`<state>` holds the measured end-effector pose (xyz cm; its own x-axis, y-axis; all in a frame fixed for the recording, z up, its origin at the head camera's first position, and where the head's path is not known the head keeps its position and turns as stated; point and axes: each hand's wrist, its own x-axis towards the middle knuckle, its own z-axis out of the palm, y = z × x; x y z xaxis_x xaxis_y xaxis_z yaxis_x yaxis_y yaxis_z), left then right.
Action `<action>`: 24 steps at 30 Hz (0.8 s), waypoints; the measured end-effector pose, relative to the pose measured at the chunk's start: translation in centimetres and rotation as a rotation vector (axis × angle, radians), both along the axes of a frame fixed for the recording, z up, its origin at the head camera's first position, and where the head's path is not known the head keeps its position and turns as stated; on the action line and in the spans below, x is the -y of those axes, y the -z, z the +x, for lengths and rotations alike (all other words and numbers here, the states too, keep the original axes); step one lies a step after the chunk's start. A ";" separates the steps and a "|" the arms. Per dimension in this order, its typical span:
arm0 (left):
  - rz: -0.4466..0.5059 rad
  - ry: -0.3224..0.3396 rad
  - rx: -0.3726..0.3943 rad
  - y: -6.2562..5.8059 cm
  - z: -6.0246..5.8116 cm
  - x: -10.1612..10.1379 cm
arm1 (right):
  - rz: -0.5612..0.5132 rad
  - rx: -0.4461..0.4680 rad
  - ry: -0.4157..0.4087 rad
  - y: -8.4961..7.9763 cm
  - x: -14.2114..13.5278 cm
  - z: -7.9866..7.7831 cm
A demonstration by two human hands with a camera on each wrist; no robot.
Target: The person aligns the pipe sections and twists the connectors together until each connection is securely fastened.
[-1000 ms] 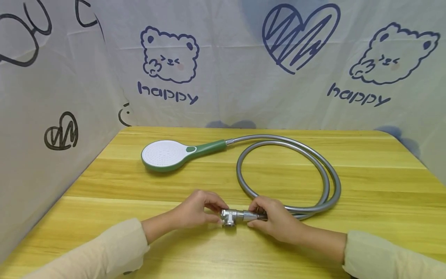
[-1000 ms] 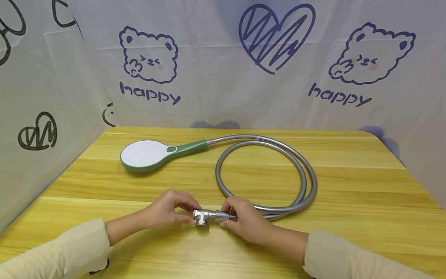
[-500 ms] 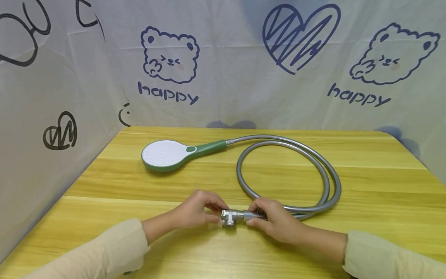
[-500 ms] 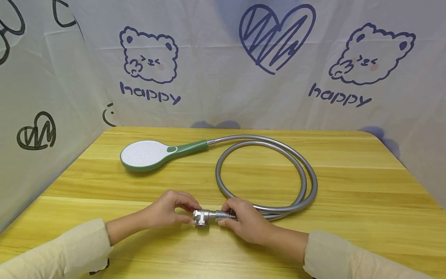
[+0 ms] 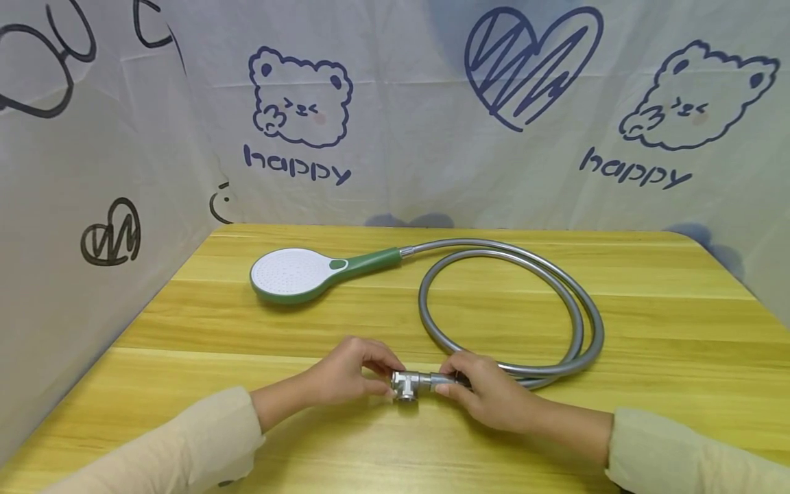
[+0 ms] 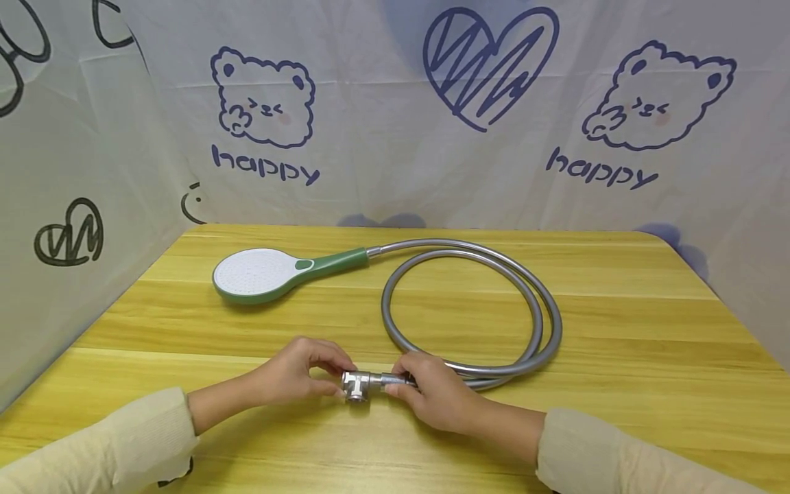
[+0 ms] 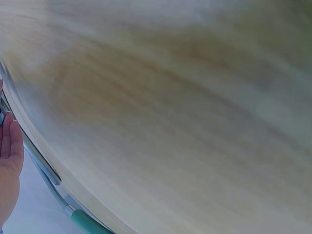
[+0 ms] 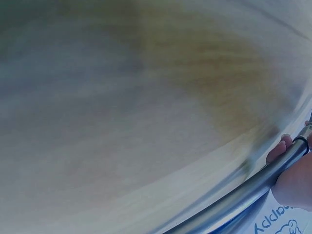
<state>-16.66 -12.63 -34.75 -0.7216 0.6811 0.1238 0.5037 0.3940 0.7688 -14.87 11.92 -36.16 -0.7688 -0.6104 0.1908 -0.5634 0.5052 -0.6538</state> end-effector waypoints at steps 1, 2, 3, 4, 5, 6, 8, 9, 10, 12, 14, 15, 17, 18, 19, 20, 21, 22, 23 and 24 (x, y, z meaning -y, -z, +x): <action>0.000 0.001 0.000 0.0 0.0 0.0 | 0.003 0.002 0.000 0.0 0.0 0.0; 0.002 0.002 0.002 -0.1 0.0 0.0 | 0.006 0.004 0.000 -0.1 0.0 0.0; 0.003 0.003 0.000 -0.1 0.0 0.0 | 0.008 0.007 -0.002 -0.1 0.0 0.0; 0.003 0.004 0.000 -0.1 0.0 0.0 | 0.009 0.007 -0.005 -0.1 0.0 0.0; 0.004 0.005 -0.004 -0.1 0.0 0.0 | 0.010 0.007 -0.009 -0.1 0.0 0.0; 0.003 0.005 -0.003 -0.1 0.0 0.0 | 0.011 0.007 -0.012 -0.2 0.0 0.1; 0.003 0.004 -0.004 0.0 0.0 0.0 | 0.010 0.014 -0.013 -0.2 0.0 0.0; 0.001 0.005 -0.008 0.0 0.0 0.0 | 0.009 0.018 -0.013 -0.3 0.0 0.0; 0.001 0.002 -0.005 0.0 0.0 0.0 | 0.008 0.021 -0.011 -0.3 0.0 0.0; -0.001 0.002 -0.009 0.0 0.0 0.0 | 0.006 0.031 -0.004 -0.3 0.0 0.0; -0.006 -0.003 -0.004 0.0 -0.1 -0.1 | -0.005 0.030 -0.002 -0.3 -0.1 0.0; -0.008 -0.004 -0.005 0.0 -0.1 -0.1 | -0.011 0.023 -0.003 -0.3 -0.1 0.0; -0.012 -0.007 -0.002 0.0 -0.1 -0.1 | -0.023 0.012 -0.007 -0.2 -0.1 -0.1; -0.013 -0.011 0.003 -0.1 0.0 -0.1 | -0.031 0.010 -0.008 -0.1 -0.1 -0.1; -0.014 -0.013 0.007 -0.1 0.0 -0.1 | -0.039 0.010 -0.009 -0.1 -0.1 -0.1; -0.014 -0.013 0.008 -0.1 0.0 -0.1 | -0.047 0.012 -0.008 -0.1 -0.1 -0.1; -0.012 -0.013 0.009 -0.1 0.0 -0.1 | -0.054 0.017 -0.008 -0.1 -0.1 -0.1; -0.011 -0.013 0.010 -0.1 0.0 -0.1 | -0.061 0.023 -0.007 -0.1 -0.1 0.0; -0.009 -0.012 0.011 -0.2 0.0 -0.1 | -0.067 0.026 -0.004 -0.1 -0.1 0.0; -0.008 -0.012 0.013 -0.2 0.0 -0.1 | -0.073 0.030 -0.001 -0.1 -0.1 0.0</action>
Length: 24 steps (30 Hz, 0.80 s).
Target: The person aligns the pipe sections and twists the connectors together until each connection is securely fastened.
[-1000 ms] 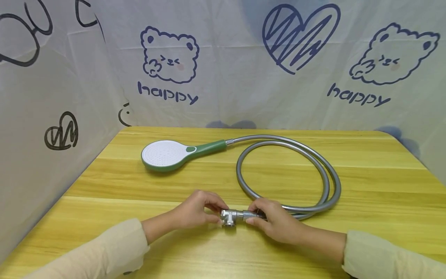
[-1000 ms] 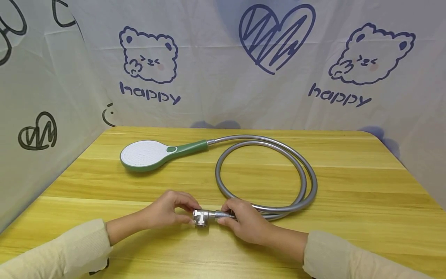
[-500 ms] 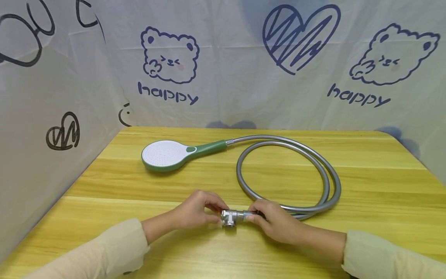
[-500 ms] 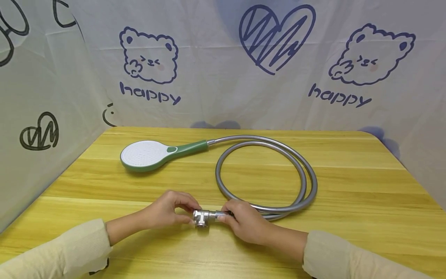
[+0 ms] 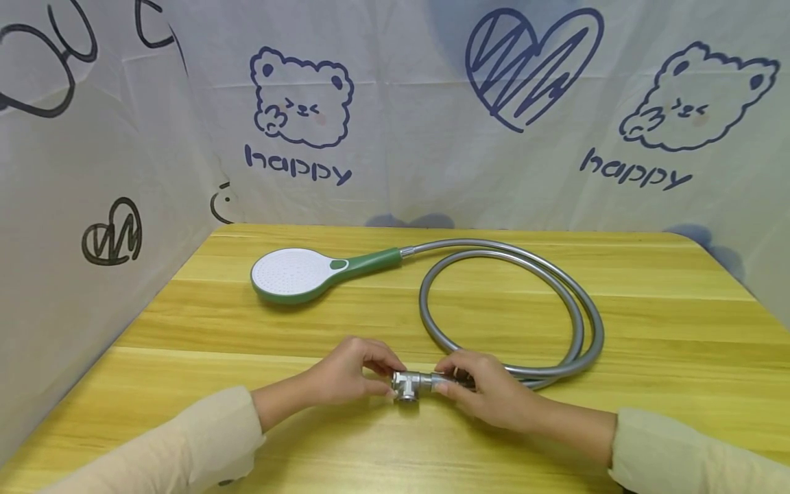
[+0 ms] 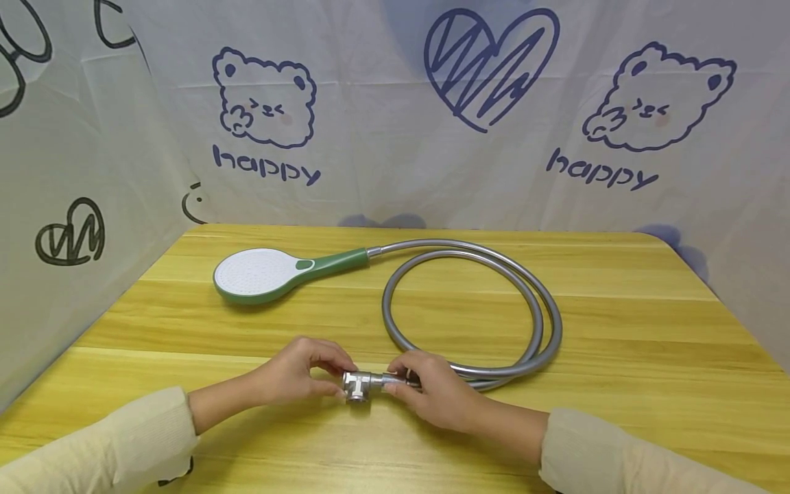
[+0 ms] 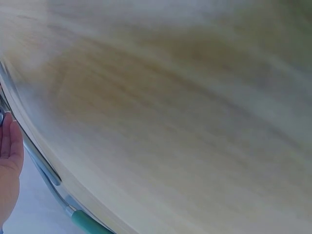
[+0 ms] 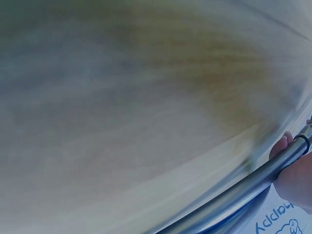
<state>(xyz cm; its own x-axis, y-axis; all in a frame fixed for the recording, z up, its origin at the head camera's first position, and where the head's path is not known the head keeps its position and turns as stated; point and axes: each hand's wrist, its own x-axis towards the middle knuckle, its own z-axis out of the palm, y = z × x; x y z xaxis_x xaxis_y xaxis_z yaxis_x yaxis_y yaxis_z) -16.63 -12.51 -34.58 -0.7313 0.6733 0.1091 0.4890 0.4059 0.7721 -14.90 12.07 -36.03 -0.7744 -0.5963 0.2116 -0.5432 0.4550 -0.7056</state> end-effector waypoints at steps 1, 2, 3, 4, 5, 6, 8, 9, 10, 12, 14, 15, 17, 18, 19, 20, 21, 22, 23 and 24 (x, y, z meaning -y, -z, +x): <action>0.000 0.001 0.001 0.0 0.0 0.0 | -0.006 0.003 0.003 0.0 0.0 0.0; 0.000 0.002 0.002 0.0 0.0 0.0 | -0.010 0.002 0.006 0.0 -0.1 0.0; 0.000 0.005 -0.003 0.0 0.0 0.0 | -0.014 0.001 0.009 0.0 -0.1 0.0; -0.001 0.008 -0.006 0.0 -0.1 0.0 | -0.017 -0.001 0.012 0.0 -0.1 0.0; -0.002 0.010 -0.008 0.0 -0.1 0.0 | -0.020 -0.002 0.014 0.0 -0.1 0.0; -0.002 0.013 -0.012 0.0 -0.1 0.0 | -0.024 -0.007 0.013 0.0 -0.1 0.0; 0.001 0.020 -0.022 -0.1 -0.1 0.1 | -0.032 -0.016 0.012 0.0 -0.1 0.0; 0.002 0.022 -0.027 -0.1 -0.1 0.1 | -0.037 -0.019 0.012 0.0 -0.1 0.1; 0.003 0.022 -0.027 -0.1 -0.1 0.1 | -0.039 -0.021 0.013 0.1 -0.1 0.1; 0.004 0.021 -0.027 0.0 -0.1 0.1 | -0.038 -0.033 0.019 0.1 -0.1 0.1; -0.001 0.015 -0.022 0.0 -0.2 0.0 | -0.038 -0.031 0.030 0.1 -0.1 0.1; -0.004 0.012 -0.020 0.0 -0.2 0.0 | -0.037 -0.032 0.035 0.1 -0.1 0.1; -0.008 0.010 -0.012 0.1 -0.3 -0.1 | -0.039 -0.031 0.041 0.2 -0.1 0.1; -0.010 0.010 -0.008 0.1 -0.3 -0.2 | -0.044 -0.028 0.041 0.2 -0.1 0.1; -0.008 0.014 -0.012 0.1 -0.3 -0.2 | -0.051 -0.026 0.041 0.3 -0.1 0.1; -0.004 0.018 -0.014 0.1 -0.3 -0.2 | -0.058 -0.026 0.038 0.3 -0.1 0.1; 0.000 0.021 -0.017 0.1 -0.3 -0.1 | -0.062 -0.028 0.037 0.4 -0.1 0.0; 0.002 0.023 -0.016 0.2 -0.3 -0.1 | -0.066 -0.032 0.035 0.4 -0.1 0.0; 0.005 0.027 -0.022 0.2 -0.3 -0.1 | -0.068 -0.038 0.031 0.5 -0.1 0.0; 0.006 0.030 -0.026 0.3 -0.3 -0.1 | -0.068 -0.044 0.029 0.6 -0.1 0.0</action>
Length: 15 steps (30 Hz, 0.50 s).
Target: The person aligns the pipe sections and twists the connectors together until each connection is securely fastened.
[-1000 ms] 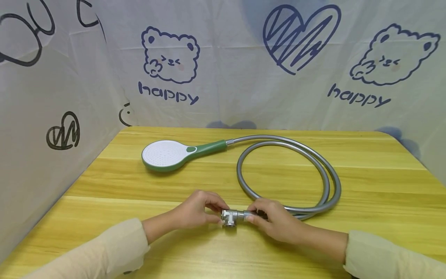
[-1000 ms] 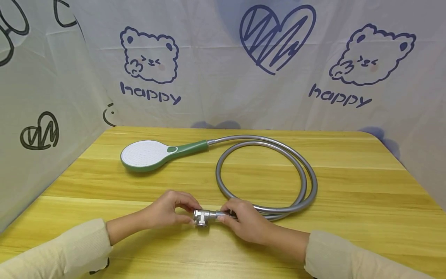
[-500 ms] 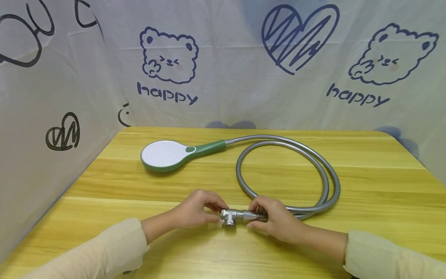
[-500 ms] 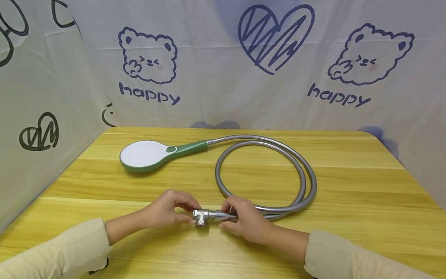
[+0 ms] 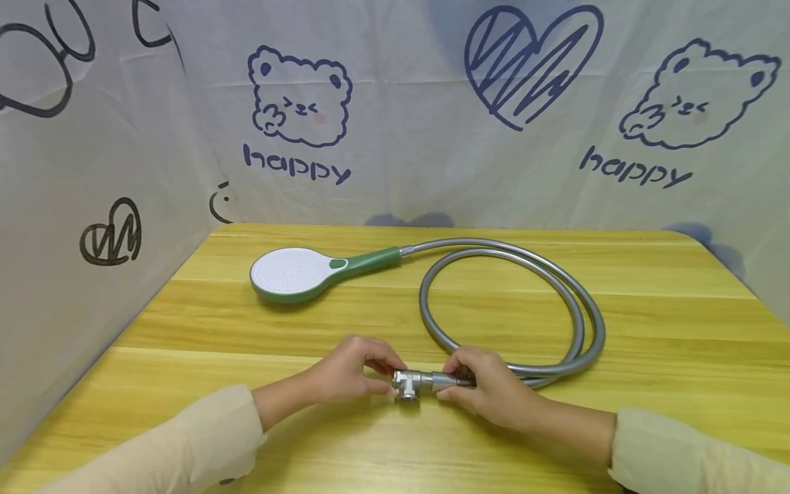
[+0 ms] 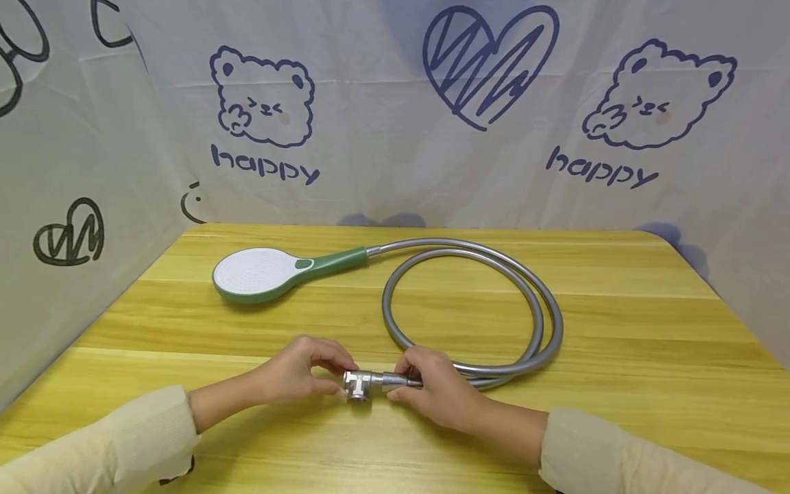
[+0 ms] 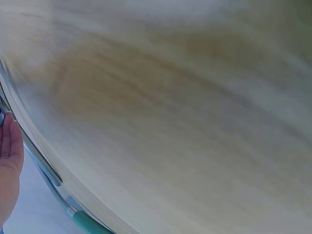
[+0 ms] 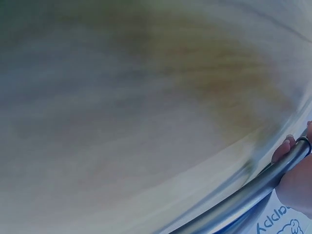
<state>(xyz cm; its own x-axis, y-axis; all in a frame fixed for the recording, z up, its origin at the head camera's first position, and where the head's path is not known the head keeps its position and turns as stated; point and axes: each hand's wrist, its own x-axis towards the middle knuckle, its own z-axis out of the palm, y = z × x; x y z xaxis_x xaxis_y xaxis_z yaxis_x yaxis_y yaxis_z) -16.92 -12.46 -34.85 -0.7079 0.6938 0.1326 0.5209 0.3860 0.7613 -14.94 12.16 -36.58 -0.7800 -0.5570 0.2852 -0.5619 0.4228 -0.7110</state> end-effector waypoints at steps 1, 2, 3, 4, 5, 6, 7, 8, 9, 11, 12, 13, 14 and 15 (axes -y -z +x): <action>0.001 0.002 -0.005 0.0 0.0 0.0 | 0.004 -0.009 -0.002 0.0 0.0 0.0; 0.001 0.000 -0.001 0.0 0.0 0.0 | 0.007 -0.021 -0.006 0.1 0.0 0.0; -0.002 0.000 -0.002 0.1 0.0 0.1 | 0.014 -0.027 -0.006 0.1 0.0 0.0; -0.004 0.000 -0.002 0.1 0.0 0.1 | 0.020 -0.035 -0.009 0.1 0.0 0.0; -0.004 0.002 -0.006 0.1 0.0 0.1 | 0.024 -0.049 -0.018 0.1 0.0 0.0; -0.005 0.001 -0.005 0.1 0.1 0.1 | 0.031 -0.057 -0.020 0.1 0.0 0.0; -0.006 0.001 -0.004 0.0 0.1 0.1 | 0.037 -0.062 -0.024 0.1 0.0 0.0; -0.007 0.000 -0.003 0.0 0.1 0.1 | 0.042 -0.068 -0.029 0.1 0.0 0.0; -0.007 0.002 -0.008 0.0 0.1 0.1 | 0.049 -0.069 -0.032 0.1 0.0 0.0; -0.005 0.003 -0.011 0.0 0.1 0.1 | 0.063 -0.075 -0.039 0.2 0.0 0.0; -0.006 0.004 -0.012 0.0 0.1 0.1 | 0.076 -0.065 -0.036 0.1 0.0 0.0; -0.005 0.004 -0.012 0.0 0.1 0.1 | 0.085 -0.056 -0.036 0.1 0.0 0.0; -0.005 0.005 -0.013 0.0 0.1 0.1 | 0.093 -0.049 -0.037 0.1 0.0 0.0; -0.005 0.005 -0.014 0.0 0.1 0.1 | 0.101 -0.042 -0.036 0.1 0.0 0.0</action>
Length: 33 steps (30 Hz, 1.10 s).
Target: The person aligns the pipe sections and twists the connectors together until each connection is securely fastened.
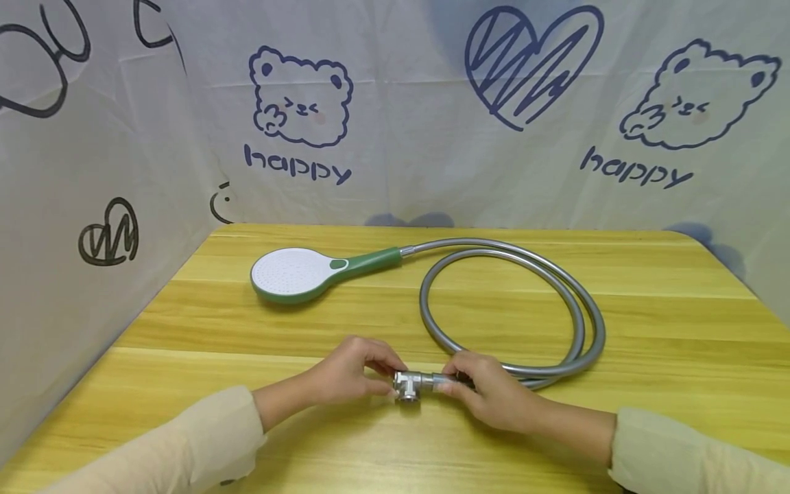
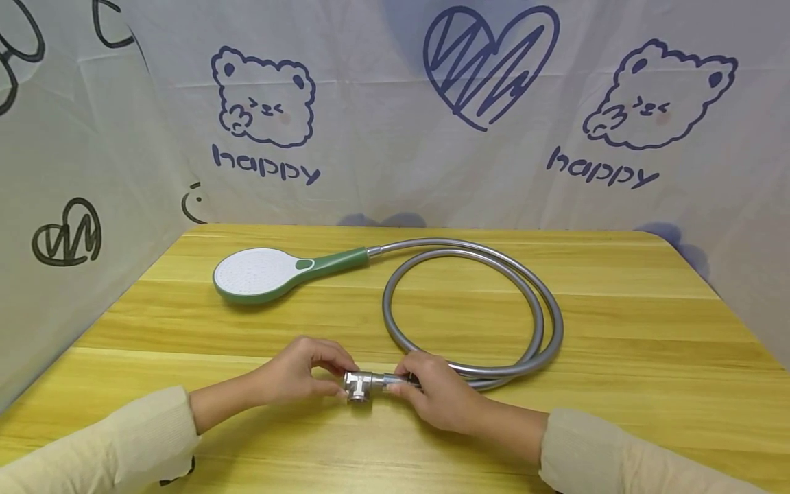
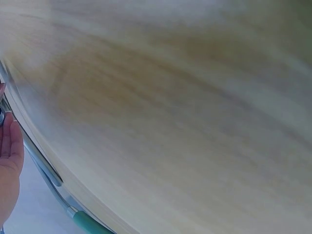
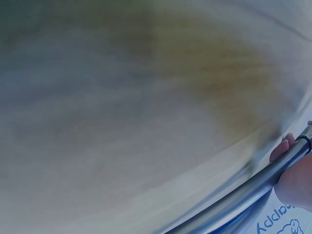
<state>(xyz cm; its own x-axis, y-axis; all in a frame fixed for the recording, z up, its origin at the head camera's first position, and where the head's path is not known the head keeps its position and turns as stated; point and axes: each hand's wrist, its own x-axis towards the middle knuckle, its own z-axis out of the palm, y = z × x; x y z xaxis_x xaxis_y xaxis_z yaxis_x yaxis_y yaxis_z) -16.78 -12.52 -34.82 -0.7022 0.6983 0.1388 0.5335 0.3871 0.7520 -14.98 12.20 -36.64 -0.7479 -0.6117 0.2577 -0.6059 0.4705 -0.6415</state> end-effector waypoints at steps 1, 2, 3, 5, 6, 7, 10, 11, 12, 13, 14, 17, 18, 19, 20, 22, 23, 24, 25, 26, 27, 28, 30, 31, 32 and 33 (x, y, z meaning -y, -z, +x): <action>0.000 0.000 0.001 0.0 0.0 0.0 | 0.007 0.008 -0.001 0.0 0.0 0.0; 0.000 0.000 0.000 0.0 0.0 0.0 | 0.012 0.014 -0.002 -0.1 0.0 0.0; -0.001 0.000 0.000 0.0 0.0 0.0 | 0.016 0.029 -0.002 -0.1 0.0 0.0; 0.000 -0.001 0.004 0.0 0.0 -0.1 | 0.018 0.040 -0.005 -0.2 0.0 -0.1; 0.000 0.000 0.005 0.0 0.0 -0.1 | 0.018 0.045 -0.006 -0.3 0.0 -0.1; 0.001 0.001 0.004 -0.1 0.0 -0.1 | 0.016 0.052 -0.008 -0.3 0.0 -0.1; -0.001 0.001 0.005 -0.1 0.0 -0.1 | 0.010 0.055 -0.008 -0.4 0.0 -0.1; -0.003 -0.002 0.010 -0.1 0.0 -0.1 | 0.008 0.054 -0.008 -0.4 0.0 -0.1; -0.005 -0.003 0.011 -0.1 0.1 -0.1 | 0.004 0.055 -0.008 -0.4 0.0 -0.1; -0.006 -0.006 0.016 -0.2 0.1 -0.1 | 0.002 0.055 -0.007 -0.5 0.0 -0.1; -0.007 -0.006 0.018 -0.2 0.1 -0.1 | 0.001 0.057 -0.005 -0.5 0.0 -0.1; -0.008 -0.008 0.023 -0.2 0.1 -0.2 | -0.007 0.066 0.001 -0.5 -0.1 0.0; -0.008 -0.005 0.020 -0.2 0.1 -0.1 | -0.010 0.067 0.002 -0.5 -0.2 0.0; -0.006 -0.003 0.016 -0.2 0.1 -0.1 | -0.013 0.061 -0.001 -0.5 -0.2 0.0; -0.006 -0.001 0.012 -0.1 0.0 -0.1 | -0.015 0.054 -0.003 -0.5 -0.2 0.0; -0.005 -0.004 0.012 -0.1 0.0 -0.1 | -0.016 0.036 -0.006 -0.4 -0.3 0.1; -0.004 -0.001 0.006 -0.1 0.0 -0.1 | -0.015 0.033 -0.006 -0.4 -0.4 0.1; -0.003 -0.003 0.009 0.0 0.0 -0.1 | -0.013 0.030 -0.005 -0.4 -0.4 0.1; -0.001 -0.003 0.007 0.0 0.0 -0.1 | -0.010 0.029 -0.002 -0.5 -0.4 0.1; -0.001 -0.005 0.011 0.0 0.0 -0.1 | -0.007 0.033 0.003 -0.5 -0.4 0.1; -0.001 -0.004 0.008 0.0 0.0 -0.1 | -0.005 0.037 0.007 -0.5 -0.4 0.2; 0.000 -0.005 0.009 -0.1 0.0 -0.1 | -0.004 0.039 0.011 -0.5 -0.4 0.2; 0.000 -0.007 0.015 -0.1 0.1 -0.1 | -0.004 0.037 0.015 -0.5 -0.4 0.2; 0.000 -0.005 0.011 -0.1 0.1 -0.1 | -0.005 0.037 0.016 -0.5 -0.4 0.2; -0.001 -0.005 0.012 -0.1 0.1 -0.1 | -0.008 0.034 0.016 -0.4 -0.3 0.2; -0.002 -0.002 0.008 -0.1 0.1 -0.1 | -0.010 0.030 0.015 -0.4 -0.3 0.2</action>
<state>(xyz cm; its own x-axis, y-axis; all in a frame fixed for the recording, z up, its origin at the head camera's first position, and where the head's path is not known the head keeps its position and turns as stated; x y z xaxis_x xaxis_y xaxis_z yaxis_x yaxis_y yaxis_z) -16.70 -12.42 -34.74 -0.7050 0.6968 0.1320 0.5266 0.3896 0.7556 -14.74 12.51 -36.23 -0.7648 -0.5976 0.2409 -0.5788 0.4729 -0.6643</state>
